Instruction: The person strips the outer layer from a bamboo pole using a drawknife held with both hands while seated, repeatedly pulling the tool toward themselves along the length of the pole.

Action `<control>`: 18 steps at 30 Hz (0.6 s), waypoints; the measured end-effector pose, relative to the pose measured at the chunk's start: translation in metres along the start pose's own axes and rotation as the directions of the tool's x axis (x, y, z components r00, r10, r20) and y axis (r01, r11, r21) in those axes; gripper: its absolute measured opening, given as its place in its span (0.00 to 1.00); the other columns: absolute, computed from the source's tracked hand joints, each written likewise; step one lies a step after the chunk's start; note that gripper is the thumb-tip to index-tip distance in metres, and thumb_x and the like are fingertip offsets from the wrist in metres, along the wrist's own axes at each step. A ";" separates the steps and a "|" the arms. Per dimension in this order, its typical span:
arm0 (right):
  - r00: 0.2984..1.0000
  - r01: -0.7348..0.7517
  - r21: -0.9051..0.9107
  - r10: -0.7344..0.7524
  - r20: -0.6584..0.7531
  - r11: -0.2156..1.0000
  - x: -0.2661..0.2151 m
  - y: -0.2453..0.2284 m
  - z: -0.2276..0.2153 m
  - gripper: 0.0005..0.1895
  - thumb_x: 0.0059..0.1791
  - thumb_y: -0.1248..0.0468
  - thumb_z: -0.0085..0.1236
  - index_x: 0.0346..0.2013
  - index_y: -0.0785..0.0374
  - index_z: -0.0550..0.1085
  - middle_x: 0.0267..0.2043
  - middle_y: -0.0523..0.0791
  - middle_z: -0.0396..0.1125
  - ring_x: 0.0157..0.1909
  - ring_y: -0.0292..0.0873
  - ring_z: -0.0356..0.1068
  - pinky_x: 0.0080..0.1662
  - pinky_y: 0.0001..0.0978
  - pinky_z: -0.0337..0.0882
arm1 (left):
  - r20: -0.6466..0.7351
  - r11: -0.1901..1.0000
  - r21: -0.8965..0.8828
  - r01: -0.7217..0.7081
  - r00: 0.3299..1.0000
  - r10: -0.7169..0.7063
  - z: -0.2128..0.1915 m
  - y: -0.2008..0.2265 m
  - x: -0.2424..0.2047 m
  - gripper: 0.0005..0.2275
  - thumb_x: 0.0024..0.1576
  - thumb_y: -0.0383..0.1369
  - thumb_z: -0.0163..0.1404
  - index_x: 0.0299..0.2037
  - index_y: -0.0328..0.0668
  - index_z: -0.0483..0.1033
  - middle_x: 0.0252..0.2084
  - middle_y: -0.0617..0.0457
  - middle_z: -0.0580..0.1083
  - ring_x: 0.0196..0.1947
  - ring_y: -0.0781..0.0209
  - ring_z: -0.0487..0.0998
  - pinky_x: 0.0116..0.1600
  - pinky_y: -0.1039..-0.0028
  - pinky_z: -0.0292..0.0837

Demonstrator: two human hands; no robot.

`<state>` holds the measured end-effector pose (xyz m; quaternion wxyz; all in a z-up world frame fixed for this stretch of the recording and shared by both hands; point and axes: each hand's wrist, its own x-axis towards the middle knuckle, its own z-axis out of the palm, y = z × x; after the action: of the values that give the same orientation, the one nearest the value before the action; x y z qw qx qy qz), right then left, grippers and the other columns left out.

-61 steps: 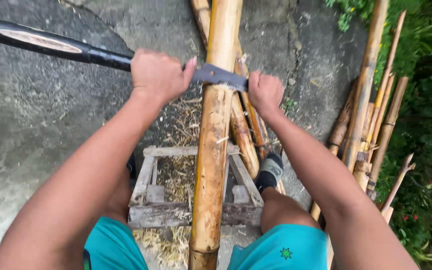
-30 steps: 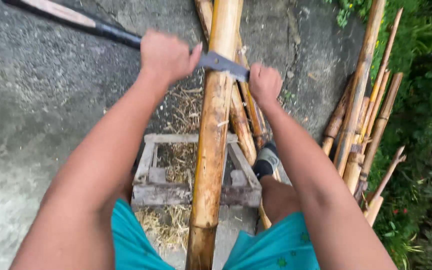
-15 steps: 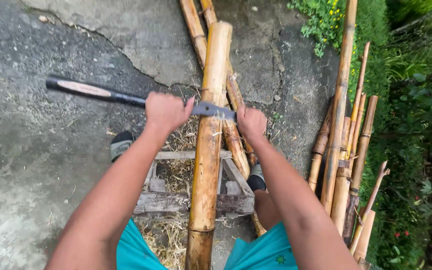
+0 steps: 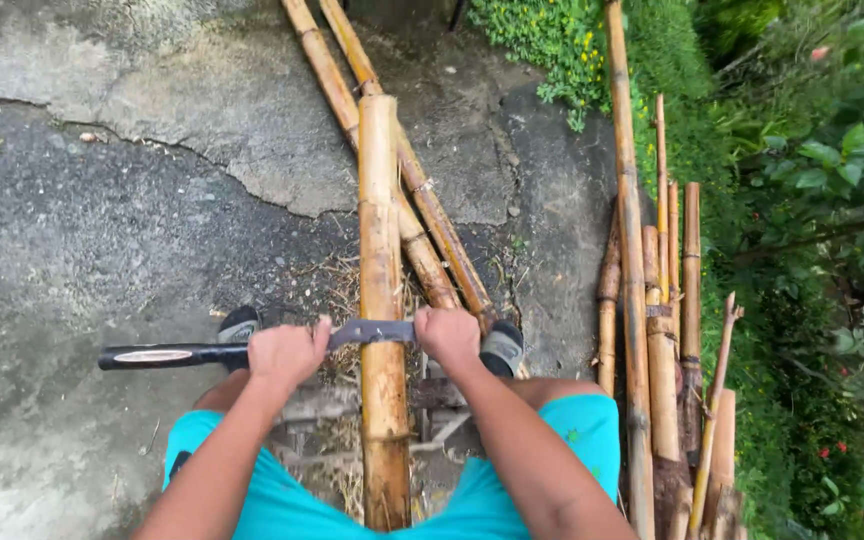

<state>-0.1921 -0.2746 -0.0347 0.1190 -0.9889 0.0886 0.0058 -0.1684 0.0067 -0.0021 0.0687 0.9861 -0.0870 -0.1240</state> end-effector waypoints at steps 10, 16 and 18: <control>0.997 0.044 -0.002 -0.043 0.056 0.999 -0.024 -0.010 -0.008 0.27 0.53 0.49 0.41 0.20 0.58 0.80 0.23 0.53 0.72 0.27 0.58 0.73 0.35 0.51 0.71 | 0.179 0.991 -0.056 0.125 0.977 -0.114 -0.008 0.011 -0.028 0.37 0.62 0.61 0.26 0.33 0.41 0.86 0.36 0.38 0.80 0.41 0.39 0.83 0.49 0.54 0.76; 0.976 0.209 0.013 -0.208 -0.067 0.978 -0.009 -0.007 -0.006 0.24 0.50 0.51 0.43 0.18 0.57 0.80 0.21 0.54 0.72 0.26 0.58 0.73 0.38 0.50 0.73 | 0.102 0.955 -0.243 0.169 0.984 -0.148 -0.008 0.019 -0.047 0.35 0.58 0.63 0.27 0.36 0.46 0.86 0.34 0.38 0.80 0.38 0.37 0.81 0.46 0.52 0.74; 0.977 0.204 0.020 -0.203 -0.060 0.979 -0.010 -0.009 -0.006 0.24 0.50 0.51 0.43 0.19 0.57 0.80 0.22 0.54 0.72 0.26 0.58 0.73 0.36 0.52 0.72 | 0.144 0.971 -0.167 0.171 0.979 -0.148 -0.009 0.016 -0.046 0.37 0.60 0.64 0.26 0.35 0.44 0.86 0.34 0.38 0.80 0.39 0.39 0.82 0.48 0.54 0.75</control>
<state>-0.2005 -0.2657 -0.0262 0.1291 -0.9909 -0.0097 -0.0360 -0.2130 0.0004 0.0194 0.1407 0.9695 -0.0003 -0.2005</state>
